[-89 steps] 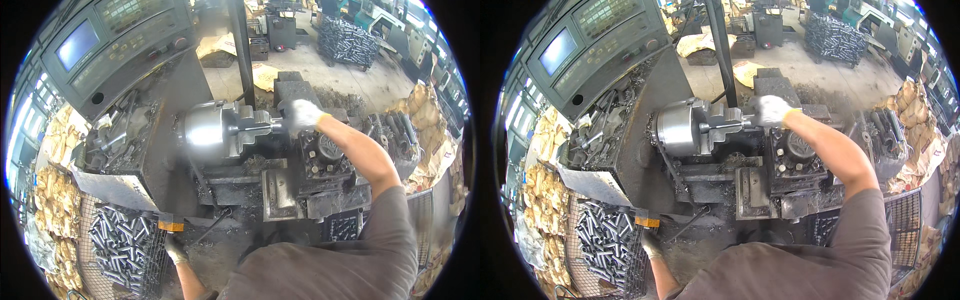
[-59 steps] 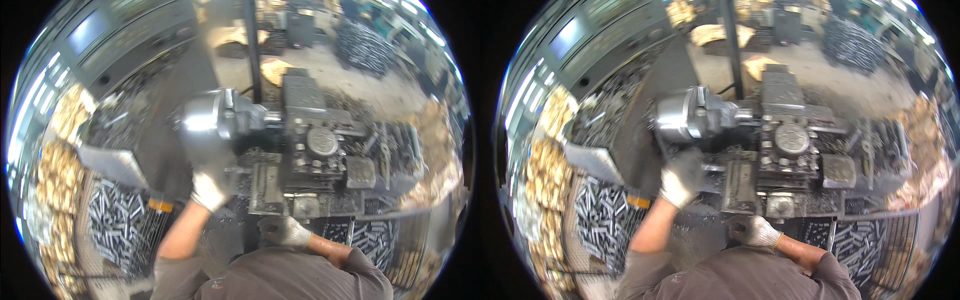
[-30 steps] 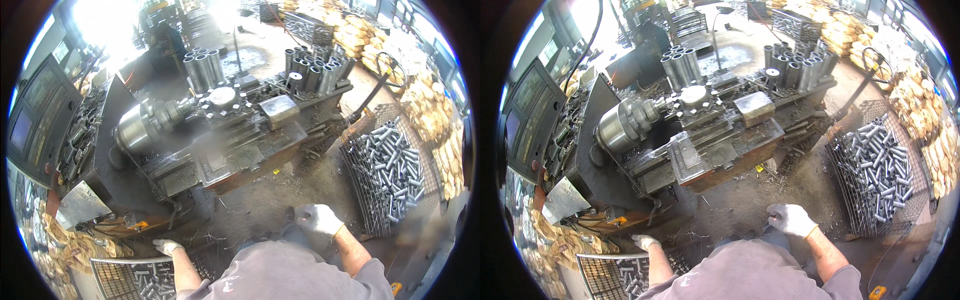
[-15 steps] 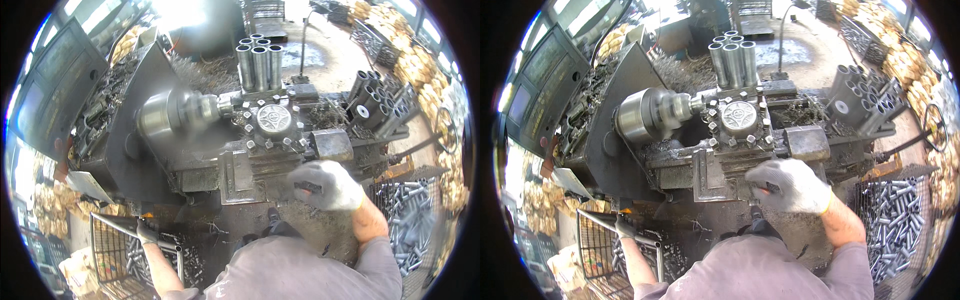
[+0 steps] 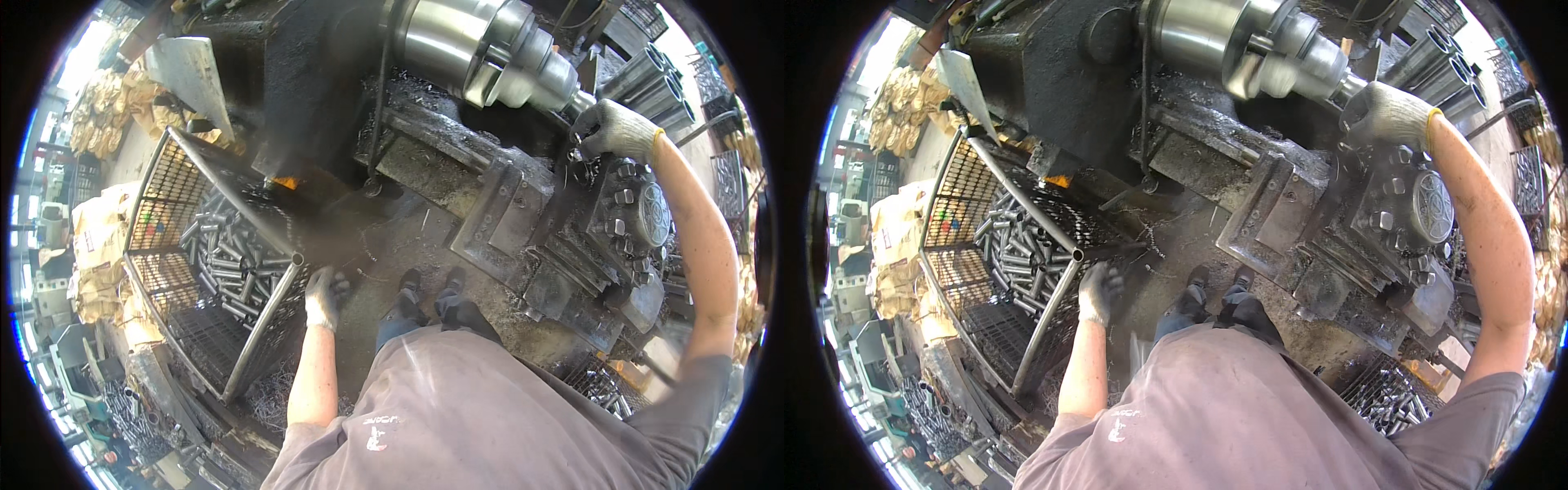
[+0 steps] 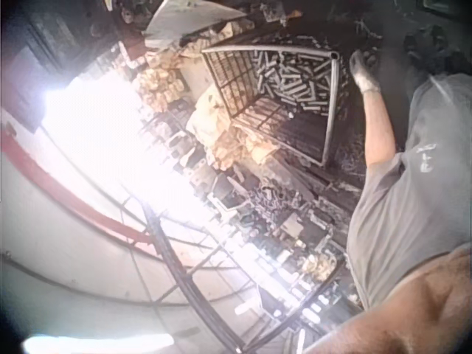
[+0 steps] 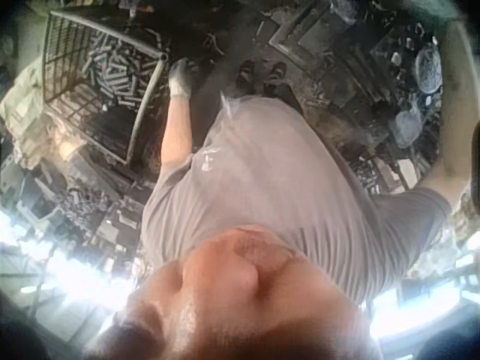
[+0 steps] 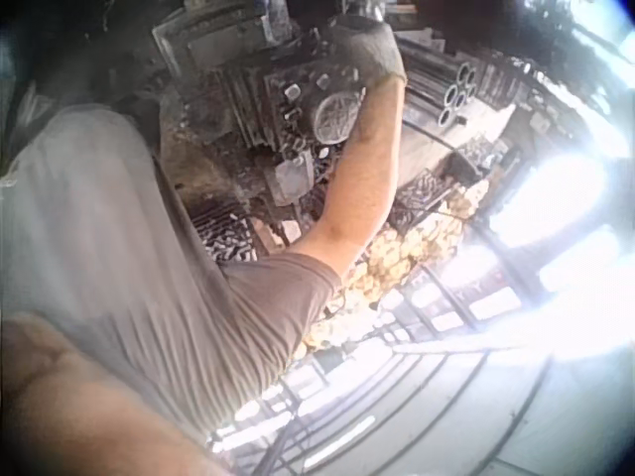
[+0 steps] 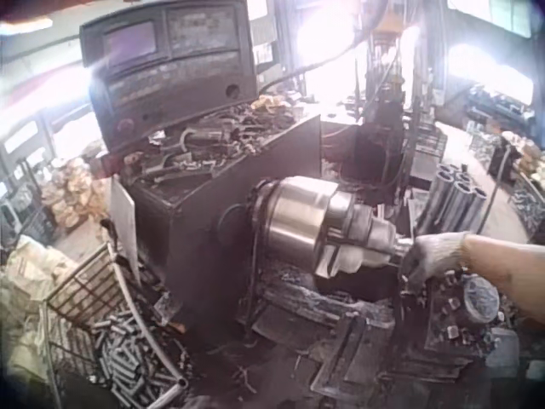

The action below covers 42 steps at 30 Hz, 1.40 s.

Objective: The person operates a metal turning lathe, repeatedly loading hollow metal tubes into the chuck, securing them, and then removing the processed parts. The finished pieces are placed into a wire basket nearby.

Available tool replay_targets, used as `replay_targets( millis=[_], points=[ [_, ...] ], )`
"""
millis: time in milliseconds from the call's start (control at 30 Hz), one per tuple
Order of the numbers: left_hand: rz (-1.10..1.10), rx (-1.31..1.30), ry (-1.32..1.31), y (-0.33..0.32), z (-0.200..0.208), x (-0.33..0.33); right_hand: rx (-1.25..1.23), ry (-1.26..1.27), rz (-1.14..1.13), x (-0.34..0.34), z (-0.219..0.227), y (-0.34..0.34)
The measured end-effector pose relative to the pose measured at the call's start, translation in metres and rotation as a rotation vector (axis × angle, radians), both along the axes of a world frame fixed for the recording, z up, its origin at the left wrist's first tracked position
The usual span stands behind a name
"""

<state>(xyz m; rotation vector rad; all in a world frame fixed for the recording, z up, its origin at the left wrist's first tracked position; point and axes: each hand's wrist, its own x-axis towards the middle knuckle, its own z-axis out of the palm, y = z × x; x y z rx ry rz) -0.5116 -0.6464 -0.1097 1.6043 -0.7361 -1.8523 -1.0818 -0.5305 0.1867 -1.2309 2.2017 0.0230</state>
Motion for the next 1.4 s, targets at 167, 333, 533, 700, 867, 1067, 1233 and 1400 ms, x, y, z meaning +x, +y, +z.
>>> replay_targets(
  millis=[167,333,533,700,867,1067,1233,1400],
  points=[
    [0.104,0.121,-0.059,0.019,-0.046,0.053,-0.421,-0.101,-0.059,0.003,0.002,0.026],
    [-0.060,0.111,-0.064,-0.014,-0.070,0.051,-0.344,0.179,0.442,0.017,0.003,-0.013],
    [-0.176,-0.100,-0.147,-0.028,-0.034,-0.018,-0.856,0.693,0.220,-0.020,0.050,0.012],
    [-0.340,-0.208,-0.113,-0.028,-0.038,-0.052,-1.206,0.574,-0.166,-0.061,0.075,-0.026],
    [-0.372,-0.190,-0.179,-0.005,-0.033,-0.050,-0.452,0.391,-0.016,-0.064,0.029,-0.031],
    [-0.479,-0.219,-0.295,-0.004,-0.085,-0.049,-0.160,0.105,0.042,-0.074,-0.060,-0.034],
    [-0.319,-0.057,-0.278,0.025,-0.037,-0.034,0.104,-0.213,0.055,-0.081,-0.017,-0.039],
    [-0.311,-0.031,-0.224,0.021,-0.050,-0.017,0.047,-0.024,0.083,-0.065,-0.014,-0.023]
  ],
)
